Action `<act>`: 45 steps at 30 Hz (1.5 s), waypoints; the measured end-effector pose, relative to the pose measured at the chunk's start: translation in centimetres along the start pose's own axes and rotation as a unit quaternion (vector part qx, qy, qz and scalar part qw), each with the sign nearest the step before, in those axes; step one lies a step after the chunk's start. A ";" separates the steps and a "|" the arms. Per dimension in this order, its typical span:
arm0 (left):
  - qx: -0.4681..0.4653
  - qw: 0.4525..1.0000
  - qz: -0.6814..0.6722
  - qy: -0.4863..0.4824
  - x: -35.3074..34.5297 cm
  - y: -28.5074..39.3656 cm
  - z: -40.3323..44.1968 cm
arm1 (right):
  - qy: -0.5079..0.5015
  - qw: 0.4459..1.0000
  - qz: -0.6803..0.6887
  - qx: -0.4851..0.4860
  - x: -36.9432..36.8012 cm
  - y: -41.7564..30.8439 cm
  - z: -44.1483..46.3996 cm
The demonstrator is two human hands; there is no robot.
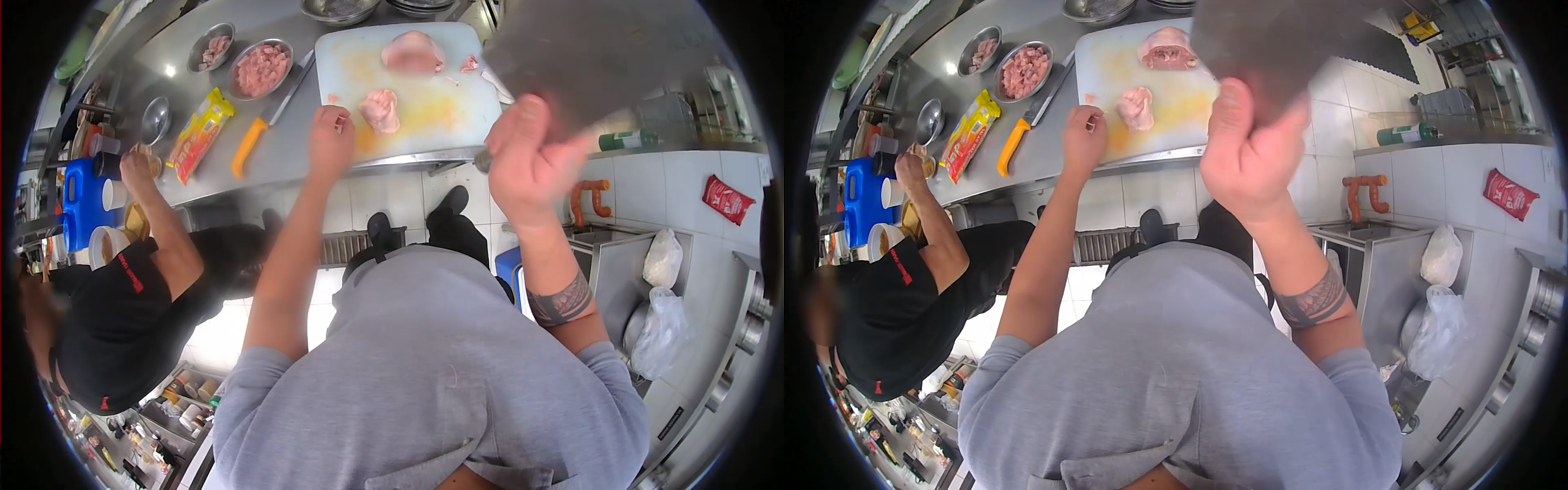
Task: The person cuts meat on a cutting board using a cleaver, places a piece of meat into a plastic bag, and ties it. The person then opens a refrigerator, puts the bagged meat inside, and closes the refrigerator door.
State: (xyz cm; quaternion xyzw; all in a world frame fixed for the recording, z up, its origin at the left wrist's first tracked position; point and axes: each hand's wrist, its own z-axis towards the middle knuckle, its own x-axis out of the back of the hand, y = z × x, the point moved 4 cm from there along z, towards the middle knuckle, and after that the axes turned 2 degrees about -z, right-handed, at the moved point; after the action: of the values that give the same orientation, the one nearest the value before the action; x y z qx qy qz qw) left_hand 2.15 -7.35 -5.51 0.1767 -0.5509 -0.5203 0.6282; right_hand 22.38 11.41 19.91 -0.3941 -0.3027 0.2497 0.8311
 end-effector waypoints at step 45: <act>-0.034 0.996 -0.014 -0.080 -1.8 1.8 -0.3 | -0.399 0.767 0.065 -0.498 -6.4 19.0 -6.5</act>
State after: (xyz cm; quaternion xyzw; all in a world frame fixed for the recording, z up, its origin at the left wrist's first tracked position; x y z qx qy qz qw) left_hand 3.54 -5.21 -5.12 0.1206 -0.5792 -0.5597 0.5803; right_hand 19.15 14.72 -0.65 -0.6358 -0.6629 0.2523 0.3044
